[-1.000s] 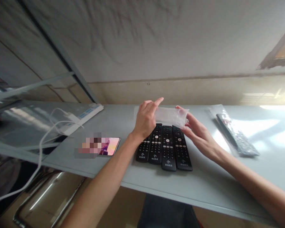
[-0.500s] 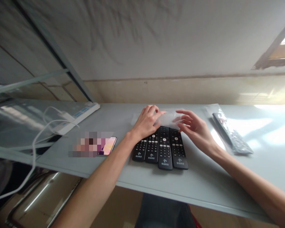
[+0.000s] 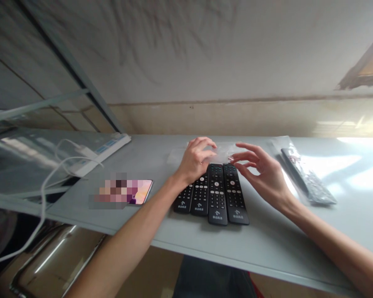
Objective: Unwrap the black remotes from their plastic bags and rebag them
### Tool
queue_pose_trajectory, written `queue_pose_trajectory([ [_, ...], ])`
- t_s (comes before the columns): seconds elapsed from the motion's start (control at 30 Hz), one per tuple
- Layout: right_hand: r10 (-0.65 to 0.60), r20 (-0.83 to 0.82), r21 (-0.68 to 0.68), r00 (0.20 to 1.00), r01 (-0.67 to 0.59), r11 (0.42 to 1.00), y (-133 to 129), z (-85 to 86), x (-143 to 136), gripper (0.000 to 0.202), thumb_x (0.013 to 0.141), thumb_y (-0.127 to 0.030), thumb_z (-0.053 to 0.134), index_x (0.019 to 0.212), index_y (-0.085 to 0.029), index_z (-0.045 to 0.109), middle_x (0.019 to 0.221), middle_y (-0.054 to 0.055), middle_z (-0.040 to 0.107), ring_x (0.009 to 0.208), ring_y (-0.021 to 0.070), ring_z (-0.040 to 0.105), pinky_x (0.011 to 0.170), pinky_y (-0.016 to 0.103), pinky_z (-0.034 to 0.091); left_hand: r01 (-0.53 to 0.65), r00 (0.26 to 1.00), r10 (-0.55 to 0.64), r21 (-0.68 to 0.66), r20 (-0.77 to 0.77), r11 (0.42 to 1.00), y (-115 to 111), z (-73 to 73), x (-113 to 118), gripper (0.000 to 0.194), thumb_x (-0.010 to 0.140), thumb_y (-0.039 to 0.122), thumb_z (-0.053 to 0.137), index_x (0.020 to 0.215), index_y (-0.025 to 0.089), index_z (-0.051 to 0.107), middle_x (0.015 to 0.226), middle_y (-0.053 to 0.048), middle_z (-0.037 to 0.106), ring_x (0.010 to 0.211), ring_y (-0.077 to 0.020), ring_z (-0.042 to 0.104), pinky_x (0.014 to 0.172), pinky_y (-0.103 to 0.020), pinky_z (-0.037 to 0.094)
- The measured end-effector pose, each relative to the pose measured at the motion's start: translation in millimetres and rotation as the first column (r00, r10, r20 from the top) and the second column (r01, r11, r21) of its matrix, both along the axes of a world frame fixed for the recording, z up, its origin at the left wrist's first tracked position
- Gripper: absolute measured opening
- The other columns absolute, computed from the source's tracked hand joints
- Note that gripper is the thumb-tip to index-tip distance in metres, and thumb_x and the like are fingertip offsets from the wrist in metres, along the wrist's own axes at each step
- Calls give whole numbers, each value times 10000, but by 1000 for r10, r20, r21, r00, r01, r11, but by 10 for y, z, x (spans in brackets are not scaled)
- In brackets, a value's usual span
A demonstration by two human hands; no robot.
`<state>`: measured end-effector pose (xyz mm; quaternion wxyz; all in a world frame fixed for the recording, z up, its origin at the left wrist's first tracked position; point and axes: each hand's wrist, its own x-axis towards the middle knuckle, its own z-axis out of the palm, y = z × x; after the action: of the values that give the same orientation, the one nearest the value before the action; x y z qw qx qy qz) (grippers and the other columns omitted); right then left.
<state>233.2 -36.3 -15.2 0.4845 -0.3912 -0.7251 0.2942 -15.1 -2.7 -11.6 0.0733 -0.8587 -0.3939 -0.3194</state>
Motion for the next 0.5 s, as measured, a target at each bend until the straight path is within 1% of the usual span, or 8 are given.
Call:
queue_pose_trajectory([
  [0.07,-41,112,97,993,30,995,-2,3,14,278,1005,-347,761,1282,-327,763,1136,55,824,939,229,790,857,409,663,-5,1000,5,-3,25,1000,-5,-6,13,274,1046,72,584,897,203,775,1254,-65,747,1290,-240,621,1147,-466,496],
  [0.13,-55,202,205,978,13,979,-1,5,17,216,1015,-306,742,1224,-320,795,1179,55,819,896,220,782,845,413,657,-7,1000,8,-7,24,1000,-6,-7,18,243,1045,106,627,872,206,766,1246,-63,744,1263,-241,630,1128,-469,503],
  [0.23,-15,271,320,962,-75,945,9,4,4,262,1029,-240,706,1267,-315,786,1247,66,792,1031,245,775,908,430,638,-4,1000,4,7,9,1000,6,-9,5,190,1031,129,680,874,202,758,1244,-60,739,1267,-238,627,1130,-462,498],
  [0.3,4,302,355,953,-116,928,24,-5,-4,263,1032,-223,699,1265,-311,785,1208,69,771,1068,248,757,921,428,622,8,1000,-8,21,1,1000,20,-14,-9,159,1017,135,711,877,198,754,1252,-57,737,1285,-234,621,1141,-453,492],
  [0.43,-18,314,356,949,-101,929,65,-39,11,259,1015,-235,738,1262,-300,781,1091,58,705,949,221,721,833,397,601,62,998,-61,41,-10,997,39,-25,-24,85,990,156,762,925,208,772,1295,-57,729,1319,-237,612,1153,-456,493],
  [0.5,-26,308,360,951,-91,929,83,-47,26,228,1004,-233,757,1221,-295,784,1062,50,691,919,213,705,808,387,587,84,996,-83,50,-20,995,41,-29,-24,67,989,157,762,975,218,786,1304,-57,730,1327,-241,611,1155,-465,497],
])
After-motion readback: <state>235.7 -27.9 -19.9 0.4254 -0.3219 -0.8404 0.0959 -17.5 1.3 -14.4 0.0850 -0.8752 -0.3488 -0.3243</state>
